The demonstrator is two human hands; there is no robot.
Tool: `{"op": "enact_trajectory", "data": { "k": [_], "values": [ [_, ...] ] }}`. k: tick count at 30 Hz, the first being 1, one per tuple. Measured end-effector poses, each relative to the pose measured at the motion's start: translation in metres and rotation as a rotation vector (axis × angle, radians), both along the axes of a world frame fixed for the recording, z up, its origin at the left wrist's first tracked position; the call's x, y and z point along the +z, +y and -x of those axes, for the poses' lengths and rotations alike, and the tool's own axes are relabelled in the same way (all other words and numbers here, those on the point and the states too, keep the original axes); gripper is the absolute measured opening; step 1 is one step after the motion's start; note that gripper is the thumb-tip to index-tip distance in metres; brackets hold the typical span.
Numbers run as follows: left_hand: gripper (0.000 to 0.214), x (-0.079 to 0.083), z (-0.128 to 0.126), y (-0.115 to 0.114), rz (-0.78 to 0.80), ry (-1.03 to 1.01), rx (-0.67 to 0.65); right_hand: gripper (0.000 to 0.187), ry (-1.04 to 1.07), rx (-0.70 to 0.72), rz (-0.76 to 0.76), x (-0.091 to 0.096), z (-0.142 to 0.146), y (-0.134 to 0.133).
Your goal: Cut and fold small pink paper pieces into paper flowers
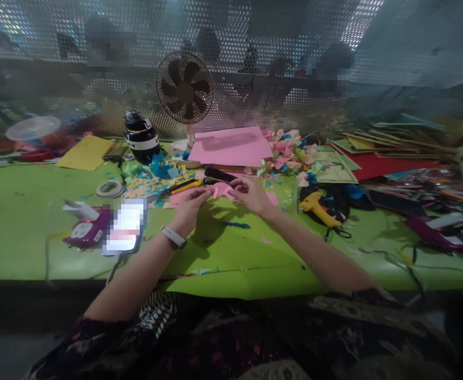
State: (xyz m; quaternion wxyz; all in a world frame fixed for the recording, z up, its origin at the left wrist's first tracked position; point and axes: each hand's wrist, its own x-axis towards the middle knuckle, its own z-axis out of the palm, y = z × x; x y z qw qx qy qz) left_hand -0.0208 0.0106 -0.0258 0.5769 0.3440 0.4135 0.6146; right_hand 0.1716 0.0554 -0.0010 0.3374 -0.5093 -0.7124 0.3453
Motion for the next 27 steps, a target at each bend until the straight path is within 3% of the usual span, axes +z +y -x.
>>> {"op": "enact_trajectory", "data": {
  "k": [3, 6, 14, 19, 24, 27],
  "values": [
    [0.033, 0.003, -0.008, -0.006, 0.019, -0.138, -0.038, 0.029, 0.113, -0.006, -0.17, -0.009, 0.003, -0.012],
    [0.037, 0.006, -0.014, -0.01, 0.011, -0.157, -0.076, 0.029, 0.188, 0.022, -0.243, -0.016, 0.007, -0.024],
    [0.04, 0.004, -0.021, -0.013, -0.159, 0.002, 0.036, 0.036, 0.425, 0.077, -0.002, -0.011, 0.015, -0.04],
    [0.062, 0.006, -0.023, -0.018, -0.168, 0.001, 0.041, 0.045, 0.455, 0.107, -0.004, -0.013, 0.016, -0.04],
    [0.045, 0.011, -0.01, -0.016, 0.014, 0.032, -0.129, 0.04, 0.354, 0.183, 0.001, -0.009, 0.004, -0.035],
    [0.042, 0.013, -0.002, -0.013, 0.014, 0.14, -0.28, 0.039, 0.248, 0.278, 0.054, -0.004, -0.004, -0.035]
  ]
}}
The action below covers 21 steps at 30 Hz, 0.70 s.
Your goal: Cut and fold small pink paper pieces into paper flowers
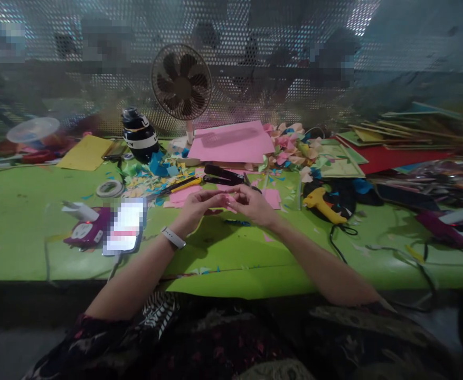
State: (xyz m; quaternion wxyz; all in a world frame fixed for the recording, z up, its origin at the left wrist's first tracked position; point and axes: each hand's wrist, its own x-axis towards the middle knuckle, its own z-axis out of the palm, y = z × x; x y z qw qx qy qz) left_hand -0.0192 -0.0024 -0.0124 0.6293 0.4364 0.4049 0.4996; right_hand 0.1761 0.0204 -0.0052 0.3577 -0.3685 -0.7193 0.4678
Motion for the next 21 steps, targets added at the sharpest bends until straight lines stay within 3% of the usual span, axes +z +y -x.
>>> {"op": "enact_trajectory", "data": {
  "k": [9, 16, 21],
  "values": [
    [0.054, 0.004, 0.008, 0.002, -0.053, 0.13, -0.105, 0.047, -0.104, 0.065, -0.033, 0.011, -0.008, -0.001],
    [0.038, 0.002, 0.007, 0.004, 0.028, 0.155, -0.09, 0.04, -0.091, 0.0, -0.087, 0.009, -0.009, 0.003],
    [0.04, 0.002, 0.006, 0.003, 0.093, 0.191, -0.19, 0.037, -0.039, -0.02, -0.101, 0.007, -0.009, 0.005]
  ]
}}
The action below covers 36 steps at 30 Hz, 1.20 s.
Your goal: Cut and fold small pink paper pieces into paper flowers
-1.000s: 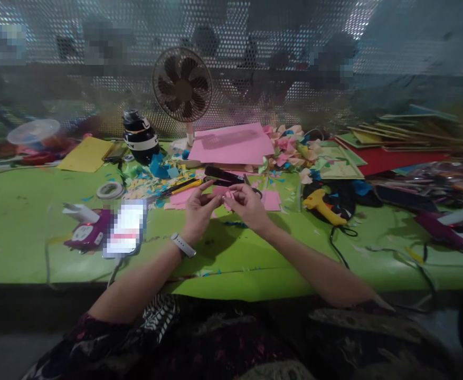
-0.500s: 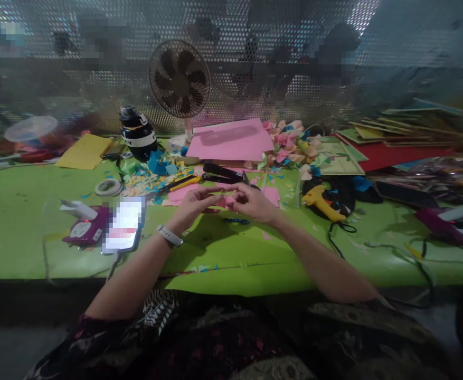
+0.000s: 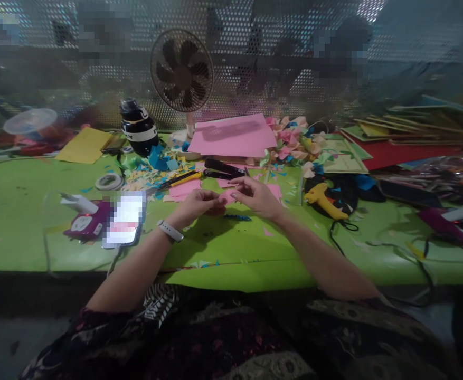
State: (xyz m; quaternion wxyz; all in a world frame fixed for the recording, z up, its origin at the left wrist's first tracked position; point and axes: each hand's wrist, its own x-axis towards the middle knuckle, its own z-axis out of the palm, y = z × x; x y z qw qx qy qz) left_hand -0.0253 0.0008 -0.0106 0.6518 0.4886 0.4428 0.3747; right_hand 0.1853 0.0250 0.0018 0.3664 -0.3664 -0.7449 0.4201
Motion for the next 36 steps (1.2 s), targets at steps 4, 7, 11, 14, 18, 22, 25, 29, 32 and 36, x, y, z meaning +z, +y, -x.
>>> {"op": "enact_trajectory", "data": {
  "k": [4, 7, 11, 14, 18, 22, 25, 29, 32, 36],
  "values": [
    [0.044, -0.0032, -0.0002, -0.0006, -0.027, -0.045, 0.029, 0.036, 0.006, -0.008, 0.012, 0.0001, 0.0007, -0.0006],
    [0.043, -0.0057, -0.0011, -0.0006, -0.029, -0.055, 0.06, 0.036, 0.005, -0.017, 0.011, 0.0008, 0.0014, -0.0018],
    [0.045, -0.0062, -0.0025, -0.0009, -0.046, -0.06, 0.076, 0.037, 0.001, -0.011, 0.018, 0.0012, 0.0019, -0.0031],
    [0.046, -0.0048, -0.0024, -0.0015, -0.066, -0.057, 0.076, 0.037, 0.006, -0.006, 0.024, 0.0007, 0.0019, -0.0034],
    [0.046, -0.0021, -0.0021, -0.0027, -0.075, -0.055, 0.074, 0.038, 0.013, -0.017, 0.032, 0.0003, 0.0016, -0.0036],
    [0.046, 0.0002, -0.0028, -0.0039, -0.076, -0.067, 0.075, 0.036, 0.02, -0.012, 0.041, 0.0007, 0.0016, -0.0041],
    [0.044, 0.0011, -0.0028, -0.004, -0.092, -0.058, 0.062, 0.036, 0.024, -0.009, 0.045, 0.0013, 0.0015, -0.0042],
    [0.042, 0.0012, -0.0022, -0.0034, -0.101, -0.049, 0.056, 0.036, 0.026, -0.016, 0.053, 0.0019, 0.0011, -0.0039],
    [0.042, 0.0001, -0.0017, -0.0031, -0.116, -0.047, 0.053, 0.035, 0.027, -0.02, 0.053, 0.0018, 0.001, -0.0034],
    [0.042, -0.0016, -0.0012, -0.0028, -0.132, -0.046, 0.053, 0.036, 0.025, -0.025, 0.05, 0.0013, 0.001, -0.0028]
  ]
}}
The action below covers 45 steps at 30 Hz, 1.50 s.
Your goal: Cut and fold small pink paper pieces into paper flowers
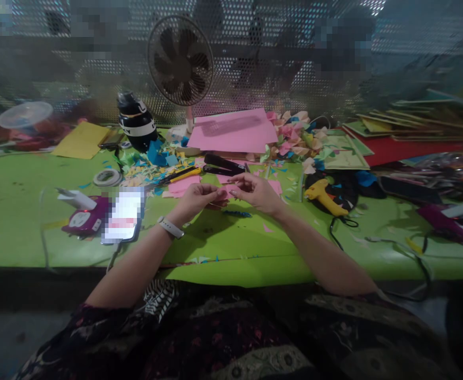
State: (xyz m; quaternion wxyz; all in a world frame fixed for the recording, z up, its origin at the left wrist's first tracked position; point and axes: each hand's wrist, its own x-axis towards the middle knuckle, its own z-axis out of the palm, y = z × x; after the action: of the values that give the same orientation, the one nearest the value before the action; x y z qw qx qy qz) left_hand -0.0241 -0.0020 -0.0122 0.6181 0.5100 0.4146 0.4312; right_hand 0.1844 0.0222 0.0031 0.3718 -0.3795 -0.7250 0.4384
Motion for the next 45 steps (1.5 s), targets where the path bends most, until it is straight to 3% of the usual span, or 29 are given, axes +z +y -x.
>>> {"op": "enact_trajectory", "data": {
  "k": [35, 45],
  "values": [
    [0.041, 0.0013, -0.0006, -0.0012, -0.003, -0.02, 0.013, 0.037, -0.001, 0.019, 0.05, 0.0053, 0.0002, -0.0029],
    [0.035, 0.0096, -0.0009, -0.0026, -0.019, 0.153, -0.119, 0.028, -0.124, 0.102, 0.053, 0.0058, -0.004, 0.0047]
  ]
}}
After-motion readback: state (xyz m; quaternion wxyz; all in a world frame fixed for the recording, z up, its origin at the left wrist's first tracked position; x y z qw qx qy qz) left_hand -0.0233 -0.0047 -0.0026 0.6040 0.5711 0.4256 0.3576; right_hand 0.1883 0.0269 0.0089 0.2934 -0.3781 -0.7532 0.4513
